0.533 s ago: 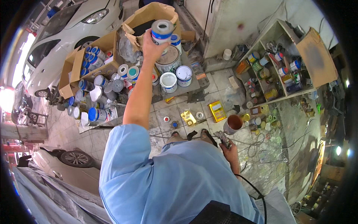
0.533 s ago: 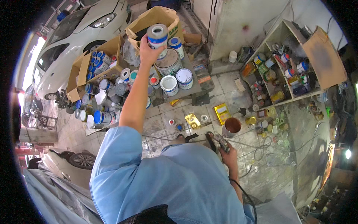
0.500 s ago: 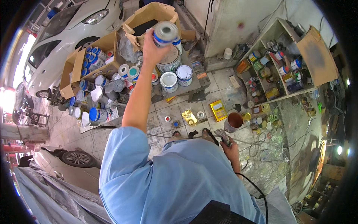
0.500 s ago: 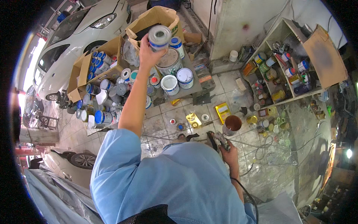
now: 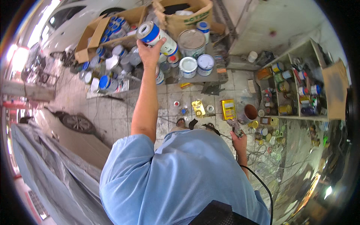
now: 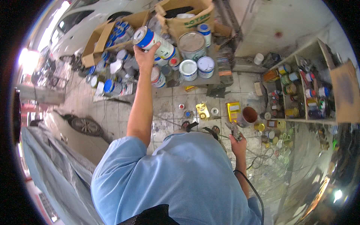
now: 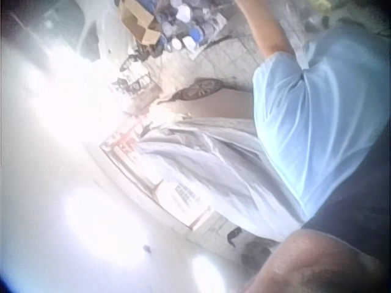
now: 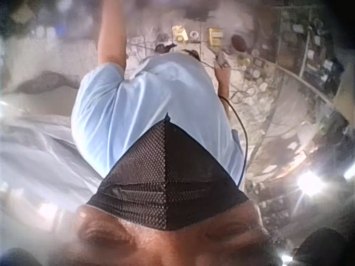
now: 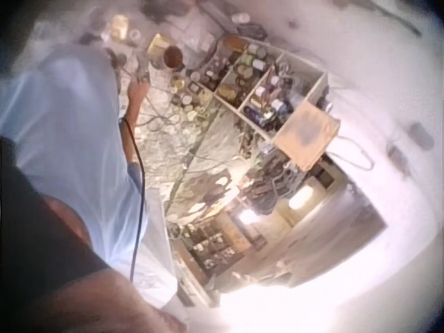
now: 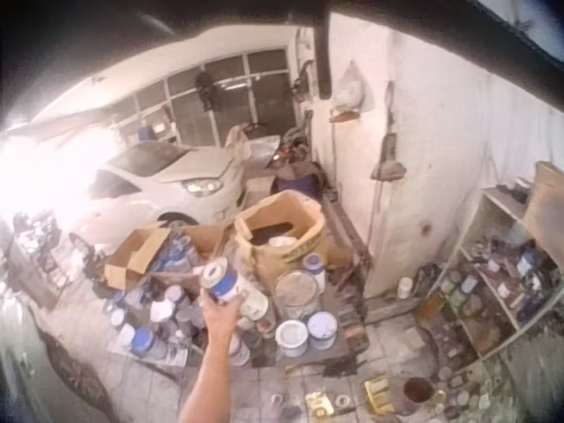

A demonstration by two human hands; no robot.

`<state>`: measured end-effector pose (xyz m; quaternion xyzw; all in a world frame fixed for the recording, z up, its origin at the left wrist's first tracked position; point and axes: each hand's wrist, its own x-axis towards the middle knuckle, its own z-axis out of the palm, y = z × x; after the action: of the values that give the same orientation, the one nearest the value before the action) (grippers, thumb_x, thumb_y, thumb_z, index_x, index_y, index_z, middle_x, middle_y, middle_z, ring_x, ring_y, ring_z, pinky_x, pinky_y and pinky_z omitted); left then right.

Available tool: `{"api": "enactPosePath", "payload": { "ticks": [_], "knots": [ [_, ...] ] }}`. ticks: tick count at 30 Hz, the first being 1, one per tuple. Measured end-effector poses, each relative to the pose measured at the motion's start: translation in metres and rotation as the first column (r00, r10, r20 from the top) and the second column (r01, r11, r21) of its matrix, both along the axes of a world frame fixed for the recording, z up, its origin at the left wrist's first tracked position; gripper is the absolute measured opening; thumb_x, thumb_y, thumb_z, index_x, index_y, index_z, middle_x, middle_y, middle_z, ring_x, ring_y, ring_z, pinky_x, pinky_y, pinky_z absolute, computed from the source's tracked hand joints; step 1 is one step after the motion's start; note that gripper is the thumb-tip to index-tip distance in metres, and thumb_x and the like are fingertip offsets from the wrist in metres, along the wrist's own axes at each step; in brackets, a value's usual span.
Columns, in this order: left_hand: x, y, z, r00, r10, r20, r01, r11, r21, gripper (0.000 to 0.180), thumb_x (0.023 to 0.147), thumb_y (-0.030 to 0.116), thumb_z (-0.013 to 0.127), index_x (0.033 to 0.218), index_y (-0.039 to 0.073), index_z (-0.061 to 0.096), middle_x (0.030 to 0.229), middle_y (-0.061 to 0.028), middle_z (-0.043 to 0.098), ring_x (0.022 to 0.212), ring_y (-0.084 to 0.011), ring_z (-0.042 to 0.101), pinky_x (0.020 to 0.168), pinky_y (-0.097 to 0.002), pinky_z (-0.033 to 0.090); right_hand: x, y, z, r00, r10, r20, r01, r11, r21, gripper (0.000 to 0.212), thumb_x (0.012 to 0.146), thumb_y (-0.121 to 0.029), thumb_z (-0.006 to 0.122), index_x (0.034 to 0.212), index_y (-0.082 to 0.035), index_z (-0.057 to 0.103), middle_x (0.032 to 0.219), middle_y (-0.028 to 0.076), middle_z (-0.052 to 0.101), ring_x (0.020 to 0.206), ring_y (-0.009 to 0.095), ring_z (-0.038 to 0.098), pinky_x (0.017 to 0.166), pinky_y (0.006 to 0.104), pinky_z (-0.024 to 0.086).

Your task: The person uses a spray gun to apply paint to a large orange car part resting on a tire. They move around the part to cover different areas, then walk to a shelf to retrieve a paint can and return to the work area.

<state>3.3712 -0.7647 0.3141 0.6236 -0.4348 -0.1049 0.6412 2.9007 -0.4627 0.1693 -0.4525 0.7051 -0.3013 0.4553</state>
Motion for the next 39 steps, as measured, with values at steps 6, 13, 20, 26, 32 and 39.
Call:
{"api": "enactPosePath", "payload": {
  "ticks": [6,13,20,26,32,39],
  "knots": [
    [0.108,0.073,-0.016,0.935,0.281,0.218,-0.311,0.944,0.114,0.084,0.064,0.042,0.097,0.123,-0.004,0.058,0.117,-0.0205,0.069,0.108,-0.0327,0.068,0.097,-0.0424,0.052,-0.001,0.024,0.003,0.929,-0.346,0.128,0.315,0.925,0.21,0.025,0.092,-0.022,0.078,0.081,-0.009,0.06,0.061,-0.004,0.052,0.046,0.007,0.044,0.042,0.0279,0.032],
    [0.185,0.19,-0.107,0.883,0.435,0.178,-0.463,0.87,0.167,0.087,0.064,0.027,0.097,0.133,0.0,0.053,0.127,-0.0179,0.065,0.116,-0.0324,0.064,0.102,-0.0417,0.049,0.023,0.042,0.04,0.945,-0.324,-0.04,0.323,0.912,0.254,0.029,0.093,-0.022,0.077,0.076,-0.01,0.056,0.059,-0.003,0.05,0.044,0.009,0.044,0.041,0.0295,0.033],
    [0.167,0.222,-0.147,0.878,0.479,-0.007,-0.415,0.768,0.488,0.085,0.066,0.02,0.095,0.135,0.001,0.05,0.128,-0.0173,0.065,0.113,-0.0282,0.067,0.099,-0.0401,0.052,0.06,0.029,0.055,0.939,-0.336,-0.075,0.344,0.908,0.238,0.034,0.091,-0.024,0.08,0.075,-0.009,0.055,0.06,-0.001,0.052,0.045,0.011,0.046,0.042,0.0299,0.036],
    [0.176,0.129,-0.063,0.994,0.036,-0.1,-0.049,0.991,-0.126,0.083,0.073,0.011,0.093,0.141,0.001,0.047,0.136,-0.0135,0.059,0.12,-0.0242,0.063,0.1,-0.0401,0.055,0.075,0.018,0.054,0.949,-0.302,-0.093,0.315,0.926,0.208,0.03,0.091,-0.023,0.079,0.076,-0.009,0.057,0.058,-0.003,0.051,0.042,0.009,0.044,0.04,0.0284,0.034],
    [0.163,-0.037,-0.019,1.0,-0.018,0.016,0.019,0.995,-0.101,0.095,0.063,0.031,0.099,0.138,0.002,0.049,0.13,-0.0163,0.064,0.118,-0.0278,0.065,0.102,-0.0421,0.053,0.082,0.026,0.051,0.938,-0.345,-0.024,0.342,0.917,0.204,0.025,0.09,-0.021,0.08,0.087,-0.008,0.059,0.06,-0.004,0.052,0.045,0.008,0.045,0.041,0.0279,0.034],
    [0.148,-0.103,-0.026,0.987,-0.004,0.159,-0.027,0.981,0.19,0.089,0.059,0.039,0.099,0.126,-0.001,0.055,0.118,-0.0192,0.072,0.112,-0.0324,0.069,0.098,-0.0426,0.053,0.057,0.029,0.019,0.966,-0.257,0.014,0.252,0.957,0.143,0.025,0.089,-0.022,0.081,0.089,-0.008,0.06,0.062,-0.003,0.053,0.049,0.008,0.047,0.043,0.0293,0.034]
  ]
}}
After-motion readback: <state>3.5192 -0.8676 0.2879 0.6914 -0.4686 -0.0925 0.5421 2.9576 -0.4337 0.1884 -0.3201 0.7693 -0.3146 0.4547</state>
